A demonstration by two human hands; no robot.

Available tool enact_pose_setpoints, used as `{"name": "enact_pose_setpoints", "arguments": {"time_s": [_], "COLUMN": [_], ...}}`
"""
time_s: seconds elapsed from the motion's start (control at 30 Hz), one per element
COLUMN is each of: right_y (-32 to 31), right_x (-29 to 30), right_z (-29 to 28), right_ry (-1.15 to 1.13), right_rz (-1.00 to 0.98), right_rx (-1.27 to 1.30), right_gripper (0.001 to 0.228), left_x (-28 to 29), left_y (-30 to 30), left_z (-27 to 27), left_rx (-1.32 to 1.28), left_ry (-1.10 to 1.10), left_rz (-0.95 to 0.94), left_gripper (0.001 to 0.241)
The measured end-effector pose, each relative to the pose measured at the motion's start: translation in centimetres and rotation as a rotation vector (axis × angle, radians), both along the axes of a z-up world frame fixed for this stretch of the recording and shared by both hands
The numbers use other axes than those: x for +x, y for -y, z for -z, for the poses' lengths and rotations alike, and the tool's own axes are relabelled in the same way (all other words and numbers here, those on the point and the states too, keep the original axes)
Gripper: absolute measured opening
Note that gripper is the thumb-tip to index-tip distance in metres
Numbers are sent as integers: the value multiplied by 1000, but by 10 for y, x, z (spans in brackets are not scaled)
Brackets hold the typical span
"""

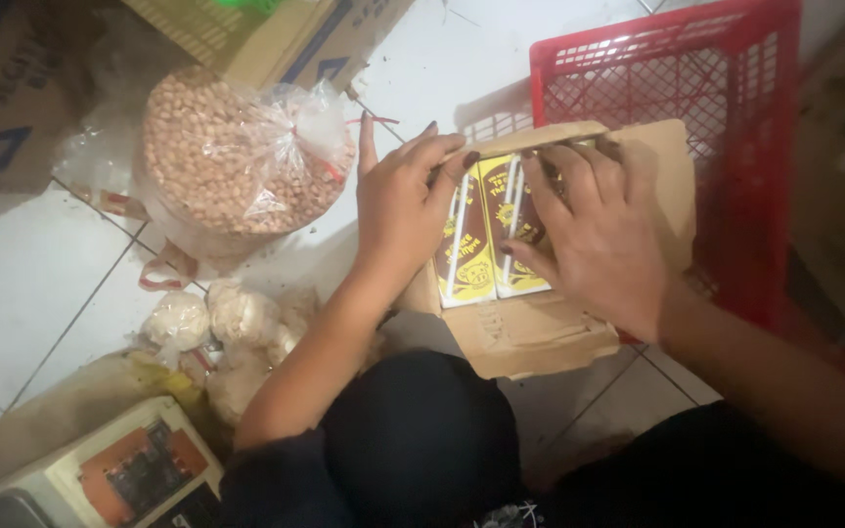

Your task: The person opens a cardboard box by hand and transfers milk cartons into a red plastic crate on the floor.

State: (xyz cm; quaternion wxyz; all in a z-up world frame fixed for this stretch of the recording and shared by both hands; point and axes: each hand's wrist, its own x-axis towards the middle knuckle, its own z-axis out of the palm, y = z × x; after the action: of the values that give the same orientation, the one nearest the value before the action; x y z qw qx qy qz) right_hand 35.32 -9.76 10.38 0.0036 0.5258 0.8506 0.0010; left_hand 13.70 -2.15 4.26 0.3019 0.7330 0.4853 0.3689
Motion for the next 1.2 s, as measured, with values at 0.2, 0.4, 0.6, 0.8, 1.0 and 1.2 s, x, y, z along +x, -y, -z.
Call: {"name": "enact_pose_setpoints", "arguments": {"time_s": [0.2, 0.4, 0.6, 0.8, 1.0, 1.2], "right_y": [-6, 1, -19, -1, -39, -63], "right_x": [-21, -15, -19, 13, 36, 13], "right_z": [-5, -1, -8, 6, 10, 71], "right_ry": [-200, -180, -179, -168, -444, -1087], "right_rz": [75, 91, 100, 199, 275, 341], "right_rx": [2, -44, -33, 94, -116, -375], "right_gripper": [74, 73, 75, 64, 61, 35], "left_x": [-2, 1, 3, -3, -16, -32], "left_y": [1, 1, -10, 10, 22, 31], "left_z": [3, 11, -3, 19, 7, 24], "left_rx": [-41, -64, -16, -47, 20, -113], "left_ry": [32, 65, 94, 83, 50, 169], "left_rz": [51, 71, 56, 46, -58, -198], "left_gripper": [24, 23, 19, 17, 19, 19]}}
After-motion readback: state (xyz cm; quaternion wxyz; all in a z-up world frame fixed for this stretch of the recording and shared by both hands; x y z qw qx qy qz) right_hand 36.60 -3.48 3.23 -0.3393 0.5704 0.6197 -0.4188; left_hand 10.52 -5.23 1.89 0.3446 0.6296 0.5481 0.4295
